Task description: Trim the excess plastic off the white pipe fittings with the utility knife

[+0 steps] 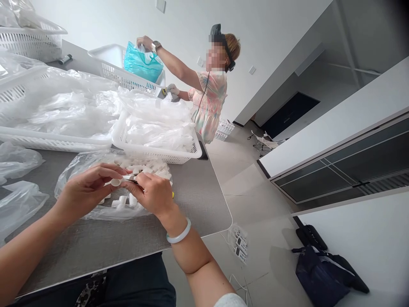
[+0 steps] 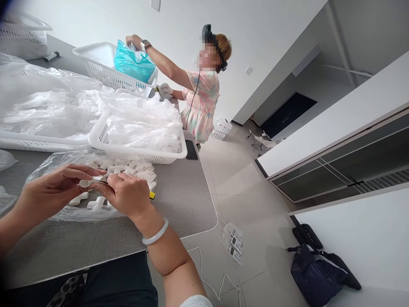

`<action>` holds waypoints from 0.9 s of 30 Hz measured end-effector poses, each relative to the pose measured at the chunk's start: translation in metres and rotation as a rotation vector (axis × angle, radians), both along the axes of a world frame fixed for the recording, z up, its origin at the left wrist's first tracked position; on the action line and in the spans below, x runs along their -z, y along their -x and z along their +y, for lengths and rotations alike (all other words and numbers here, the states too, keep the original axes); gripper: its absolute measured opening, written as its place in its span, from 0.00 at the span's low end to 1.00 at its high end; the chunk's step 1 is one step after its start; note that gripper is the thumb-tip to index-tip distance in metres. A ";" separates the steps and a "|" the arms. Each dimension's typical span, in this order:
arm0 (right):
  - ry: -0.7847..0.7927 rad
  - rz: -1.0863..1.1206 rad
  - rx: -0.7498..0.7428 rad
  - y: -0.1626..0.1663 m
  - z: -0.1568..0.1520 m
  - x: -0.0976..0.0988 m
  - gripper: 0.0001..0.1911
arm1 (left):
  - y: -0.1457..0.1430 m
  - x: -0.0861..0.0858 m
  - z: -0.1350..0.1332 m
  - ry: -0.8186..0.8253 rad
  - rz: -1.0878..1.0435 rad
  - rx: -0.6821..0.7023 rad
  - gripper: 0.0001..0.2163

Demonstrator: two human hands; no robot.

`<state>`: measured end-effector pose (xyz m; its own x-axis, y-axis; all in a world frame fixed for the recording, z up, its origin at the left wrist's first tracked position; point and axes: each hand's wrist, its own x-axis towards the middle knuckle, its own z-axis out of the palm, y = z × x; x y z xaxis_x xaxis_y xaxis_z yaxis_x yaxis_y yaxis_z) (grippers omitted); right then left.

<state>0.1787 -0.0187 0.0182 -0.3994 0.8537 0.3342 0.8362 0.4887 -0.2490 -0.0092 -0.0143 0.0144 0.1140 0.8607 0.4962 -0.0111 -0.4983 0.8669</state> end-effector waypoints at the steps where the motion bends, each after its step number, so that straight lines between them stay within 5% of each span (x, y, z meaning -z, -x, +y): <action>1: -0.011 -0.002 0.005 0.000 0.000 0.000 0.22 | 0.000 0.000 0.000 -0.005 0.009 0.004 0.05; 17: -0.011 -0.081 -0.018 0.000 0.000 -0.008 0.23 | 0.007 0.012 0.012 -0.144 0.070 0.052 0.03; 20: -0.008 -0.037 -0.009 -0.007 0.002 -0.008 0.21 | 0.009 0.014 0.016 -0.022 0.005 0.069 0.05; 27: 0.202 0.026 0.274 -0.031 0.024 0.012 0.10 | 0.009 0.018 0.019 0.350 -0.160 0.073 0.15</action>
